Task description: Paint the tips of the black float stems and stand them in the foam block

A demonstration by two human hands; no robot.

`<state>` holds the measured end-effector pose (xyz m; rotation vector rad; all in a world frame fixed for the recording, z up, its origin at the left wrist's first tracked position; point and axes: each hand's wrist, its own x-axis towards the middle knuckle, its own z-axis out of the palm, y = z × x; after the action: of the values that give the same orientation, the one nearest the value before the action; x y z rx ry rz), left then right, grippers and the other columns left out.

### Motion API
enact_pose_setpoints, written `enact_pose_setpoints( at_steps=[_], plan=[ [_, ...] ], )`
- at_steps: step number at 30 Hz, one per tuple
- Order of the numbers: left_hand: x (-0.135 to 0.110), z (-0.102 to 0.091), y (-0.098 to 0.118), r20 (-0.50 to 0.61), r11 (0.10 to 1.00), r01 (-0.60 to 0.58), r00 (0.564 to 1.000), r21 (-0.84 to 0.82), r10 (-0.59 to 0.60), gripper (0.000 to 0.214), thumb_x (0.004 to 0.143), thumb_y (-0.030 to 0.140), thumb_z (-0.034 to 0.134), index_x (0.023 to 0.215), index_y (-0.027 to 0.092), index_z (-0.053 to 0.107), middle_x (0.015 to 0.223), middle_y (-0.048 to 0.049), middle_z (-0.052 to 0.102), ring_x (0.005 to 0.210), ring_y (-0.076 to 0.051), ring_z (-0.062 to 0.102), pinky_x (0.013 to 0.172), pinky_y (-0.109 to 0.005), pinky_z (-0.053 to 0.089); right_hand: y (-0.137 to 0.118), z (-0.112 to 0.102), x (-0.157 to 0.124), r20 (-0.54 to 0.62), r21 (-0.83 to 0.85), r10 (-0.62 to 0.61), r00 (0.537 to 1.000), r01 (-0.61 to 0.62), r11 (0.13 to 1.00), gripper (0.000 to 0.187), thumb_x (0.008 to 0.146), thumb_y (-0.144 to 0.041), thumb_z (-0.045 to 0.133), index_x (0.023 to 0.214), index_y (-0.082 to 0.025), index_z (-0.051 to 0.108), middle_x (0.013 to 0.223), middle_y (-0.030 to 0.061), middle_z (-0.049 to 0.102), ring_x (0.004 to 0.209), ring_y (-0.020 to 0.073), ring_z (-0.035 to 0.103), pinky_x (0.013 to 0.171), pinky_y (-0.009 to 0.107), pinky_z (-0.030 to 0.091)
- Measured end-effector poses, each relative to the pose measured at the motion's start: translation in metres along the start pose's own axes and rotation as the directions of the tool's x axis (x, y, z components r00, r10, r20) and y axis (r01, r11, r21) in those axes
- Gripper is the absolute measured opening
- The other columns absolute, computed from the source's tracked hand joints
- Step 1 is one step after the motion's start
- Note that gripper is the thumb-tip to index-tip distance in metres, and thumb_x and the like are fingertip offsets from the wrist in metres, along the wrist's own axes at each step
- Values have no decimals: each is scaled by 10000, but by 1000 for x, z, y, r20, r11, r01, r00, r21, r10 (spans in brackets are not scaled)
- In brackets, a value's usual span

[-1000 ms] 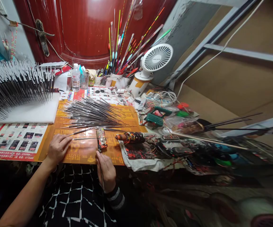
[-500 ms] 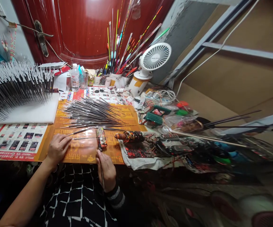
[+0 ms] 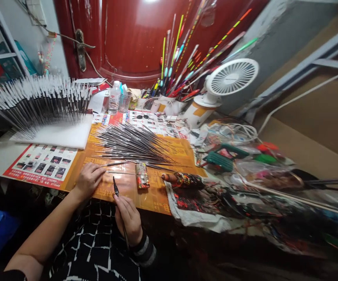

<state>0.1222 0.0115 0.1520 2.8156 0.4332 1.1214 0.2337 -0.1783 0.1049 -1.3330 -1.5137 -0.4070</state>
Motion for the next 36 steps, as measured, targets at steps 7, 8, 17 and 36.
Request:
enact_pose_setpoints(
  at_steps=[7, 8, 17, 36],
  plan=[
    [-4, 2, 3, -18, 1000, 14, 1000, 2, -14, 186, 1019, 224, 510, 1025, 193, 694, 899, -48, 687, 834, -185, 577, 788, -330, 476, -3, 19, -7, 50, -19, 35, 998, -34, 999, 639, 935, 12, 526, 1537, -168, 408, 1222, 135, 704, 1138, 241, 671, 925, 404, 621],
    [-4, 3, 4, -22, 1000, 12, 1000, -3, -12, 182, 1018, 222, 513, 1026, 193, 692, 902, -47, 688, 831, -185, 573, 786, -332, 474, -3, 20, -9, 57, -26, 38, 998, -37, 999, 641, 938, 9, 523, 1541, -170, 401, 1226, 134, 703, 1143, 242, 669, 933, 407, 618],
    [-5, 2, 4, -21, 999, 20, 1000, -28, -20, 174, 1018, 219, 519, 1039, 193, 690, 925, -45, 692, 846, -183, 572, 800, -327, 471, -4, 22, -10, 101, -78, 39, 994, -31, 996, 637, 953, -2, 508, 1556, -149, 368, 1273, 148, 682, 1173, 253, 648, 945, 417, 607],
    [-5, 2, 4, -12, 1000, 16, 1000, -23, -16, 169, 1012, 217, 529, 1054, 196, 692, 932, -50, 689, 852, -188, 577, 802, -334, 483, -6, 22, -10, 98, -118, 41, 994, -29, 993, 625, 973, -25, 491, 1566, -166, 351, 1269, 134, 689, 1153, 257, 659, 939, 422, 604]
  ],
)
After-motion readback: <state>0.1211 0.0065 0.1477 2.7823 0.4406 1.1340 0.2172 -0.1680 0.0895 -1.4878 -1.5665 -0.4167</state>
